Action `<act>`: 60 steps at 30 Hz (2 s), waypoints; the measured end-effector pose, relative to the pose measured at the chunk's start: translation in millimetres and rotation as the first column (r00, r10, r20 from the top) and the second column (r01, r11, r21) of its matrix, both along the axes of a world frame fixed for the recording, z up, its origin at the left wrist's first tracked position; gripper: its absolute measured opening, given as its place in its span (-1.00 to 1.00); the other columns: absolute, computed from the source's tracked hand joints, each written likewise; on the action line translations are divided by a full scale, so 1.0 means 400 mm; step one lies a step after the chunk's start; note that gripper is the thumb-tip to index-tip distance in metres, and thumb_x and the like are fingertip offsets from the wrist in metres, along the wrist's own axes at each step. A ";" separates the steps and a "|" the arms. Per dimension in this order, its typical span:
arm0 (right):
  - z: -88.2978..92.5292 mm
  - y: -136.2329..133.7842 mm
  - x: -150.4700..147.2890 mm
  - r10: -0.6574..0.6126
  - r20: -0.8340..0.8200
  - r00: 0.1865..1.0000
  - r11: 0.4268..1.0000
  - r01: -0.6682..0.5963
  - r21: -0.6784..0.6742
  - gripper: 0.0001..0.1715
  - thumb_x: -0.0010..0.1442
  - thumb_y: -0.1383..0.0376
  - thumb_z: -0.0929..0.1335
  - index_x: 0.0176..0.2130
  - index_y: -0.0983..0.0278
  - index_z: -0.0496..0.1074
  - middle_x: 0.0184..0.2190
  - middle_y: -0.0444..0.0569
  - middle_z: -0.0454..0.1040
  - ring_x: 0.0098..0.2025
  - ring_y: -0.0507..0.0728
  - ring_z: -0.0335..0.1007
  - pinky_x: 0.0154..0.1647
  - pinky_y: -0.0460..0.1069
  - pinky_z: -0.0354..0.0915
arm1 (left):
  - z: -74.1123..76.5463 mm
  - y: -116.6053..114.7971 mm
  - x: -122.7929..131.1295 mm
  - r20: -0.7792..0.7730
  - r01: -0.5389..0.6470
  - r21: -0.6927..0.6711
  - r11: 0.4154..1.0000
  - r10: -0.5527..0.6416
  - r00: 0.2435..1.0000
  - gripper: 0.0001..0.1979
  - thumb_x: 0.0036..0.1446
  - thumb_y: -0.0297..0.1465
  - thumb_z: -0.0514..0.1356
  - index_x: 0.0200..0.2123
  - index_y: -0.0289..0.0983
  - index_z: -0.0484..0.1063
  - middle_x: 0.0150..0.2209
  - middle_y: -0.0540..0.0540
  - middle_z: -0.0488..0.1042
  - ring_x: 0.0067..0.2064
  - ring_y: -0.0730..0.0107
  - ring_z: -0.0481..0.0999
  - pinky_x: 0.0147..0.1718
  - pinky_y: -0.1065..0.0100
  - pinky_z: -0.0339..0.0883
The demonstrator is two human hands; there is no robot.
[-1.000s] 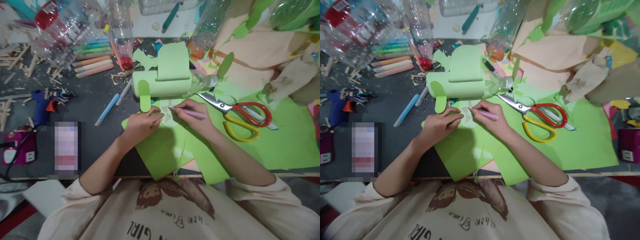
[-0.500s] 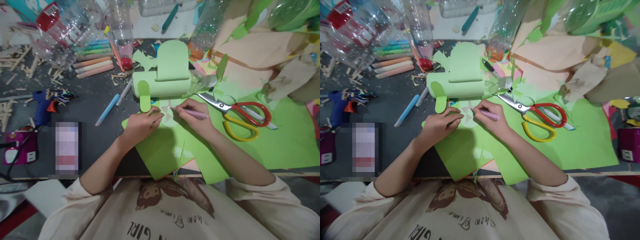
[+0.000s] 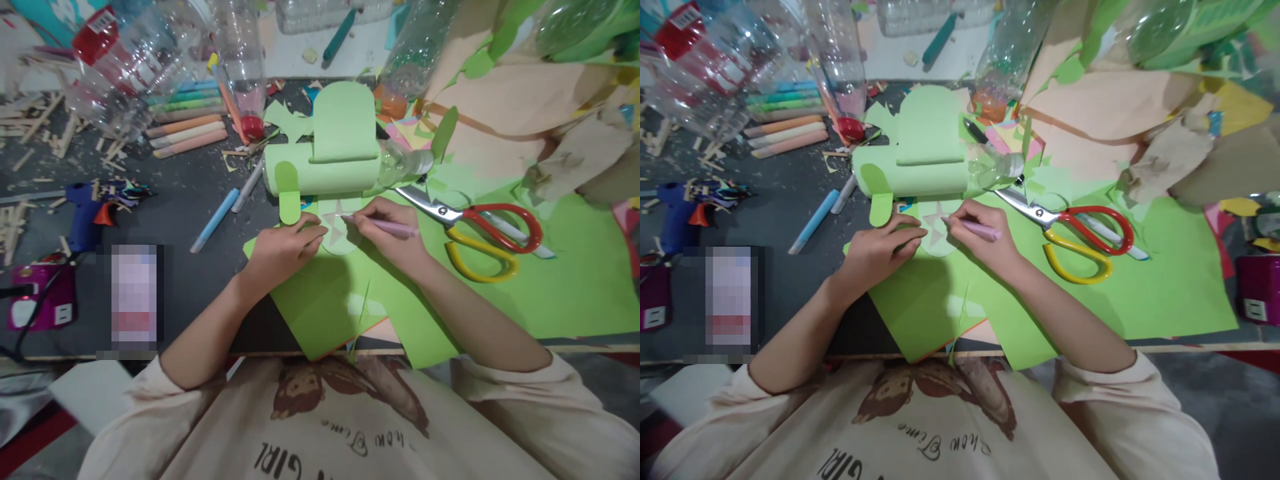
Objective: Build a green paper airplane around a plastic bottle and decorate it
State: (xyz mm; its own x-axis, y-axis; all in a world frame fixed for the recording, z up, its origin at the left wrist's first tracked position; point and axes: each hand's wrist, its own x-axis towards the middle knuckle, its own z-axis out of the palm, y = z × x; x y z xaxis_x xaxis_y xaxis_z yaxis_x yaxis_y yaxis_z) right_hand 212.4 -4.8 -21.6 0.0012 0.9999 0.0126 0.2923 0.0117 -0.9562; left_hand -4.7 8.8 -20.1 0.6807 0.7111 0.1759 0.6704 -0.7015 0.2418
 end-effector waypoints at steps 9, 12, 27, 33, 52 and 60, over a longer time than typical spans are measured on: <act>0.002 0.001 -0.002 0.059 -0.016 0.998 0.998 -0.060 -0.036 -0.82 0.07 0.20 0.43 -0.50 0.22 0.46 -0.53 -0.13 0.51 -0.47 0.08 0.38 -0.42 -0.01 0.27 | 0.000 -0.002 0.003 -0.027 -0.016 -0.018 1.000 0.016 1.000 -0.61 0.42 -0.27 -0.09 -0.09 -0.18 0.53 -0.11 -0.03 0.60 -0.35 0.50 0.58 -0.51 0.45 0.20; 0.000 0.000 -0.001 0.016 0.010 1.000 1.000 -0.015 -0.020 -0.79 0.08 0.24 0.41 -0.55 0.21 0.41 -0.58 -0.15 0.45 -0.50 0.06 0.31 -0.46 -0.02 0.21 | -0.001 -0.002 0.002 -0.020 -0.015 -0.021 1.000 0.014 1.000 -0.62 0.42 -0.28 -0.09 -0.09 -0.18 0.53 -0.10 -0.04 0.60 -0.37 0.49 0.57 -0.52 0.43 0.19; -0.002 0.023 0.017 -0.029 -0.132 0.991 0.996 0.018 -0.082 -0.82 0.00 0.33 0.42 -0.59 0.22 0.42 -0.64 -0.17 0.43 -0.57 0.01 0.27 -0.57 -0.07 0.16 | -0.004 -0.001 0.004 0.013 -0.003 0.032 0.999 0.003 1.000 -0.64 0.42 -0.30 -0.07 -0.14 -0.21 0.53 -0.12 -0.02 0.61 -0.35 0.50 0.59 -0.54 0.42 0.15; 0.002 0.024 0.014 -0.005 -0.107 0.994 0.997 -0.003 -0.077 -0.83 0.00 0.30 0.43 -0.58 0.23 0.44 -0.63 -0.17 0.44 -0.57 0.01 0.29 -0.57 -0.07 0.17 | -0.008 0.000 0.006 0.025 -0.004 0.033 0.999 0.003 1.000 -0.63 0.42 -0.30 -0.07 -0.13 -0.20 0.53 -0.13 -0.03 0.61 -0.33 0.48 0.59 -0.52 0.42 0.18; 0.014 0.034 0.020 0.013 -0.122 0.992 0.984 -0.035 -0.178 -0.82 -0.05 0.36 0.40 -0.63 0.25 0.39 -0.65 -0.17 0.40 -0.57 0.00 0.24 -0.57 -0.08 0.14 | -0.007 0.000 0.007 -0.013 -0.016 -0.005 1.000 0.016 1.000 -0.64 0.41 -0.29 -0.07 -0.11 -0.20 0.53 -0.11 -0.04 0.60 -0.33 0.49 0.59 -0.52 0.42 0.19; 0.014 0.034 0.022 0.029 -0.087 0.996 0.985 -0.043 -0.166 -0.80 -0.07 0.40 0.38 -0.66 0.25 0.37 -0.66 -0.17 0.40 -0.57 0.00 0.24 -0.57 -0.08 0.15 | -0.007 0.001 0.003 -0.023 -0.015 0.013 1.000 0.016 1.000 -0.63 0.42 -0.29 -0.08 -0.11 -0.19 0.53 -0.12 -0.02 0.60 -0.36 0.48 0.59 -0.53 0.41 0.18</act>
State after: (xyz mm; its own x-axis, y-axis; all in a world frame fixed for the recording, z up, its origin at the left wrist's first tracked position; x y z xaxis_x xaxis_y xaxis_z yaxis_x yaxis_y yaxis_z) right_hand 221.1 8.8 -16.1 -0.0412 0.9873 -0.1534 0.2131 -0.1413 -0.9668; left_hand -3.6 9.1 -22.8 0.6735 0.7194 0.1698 0.6865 -0.6940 0.2169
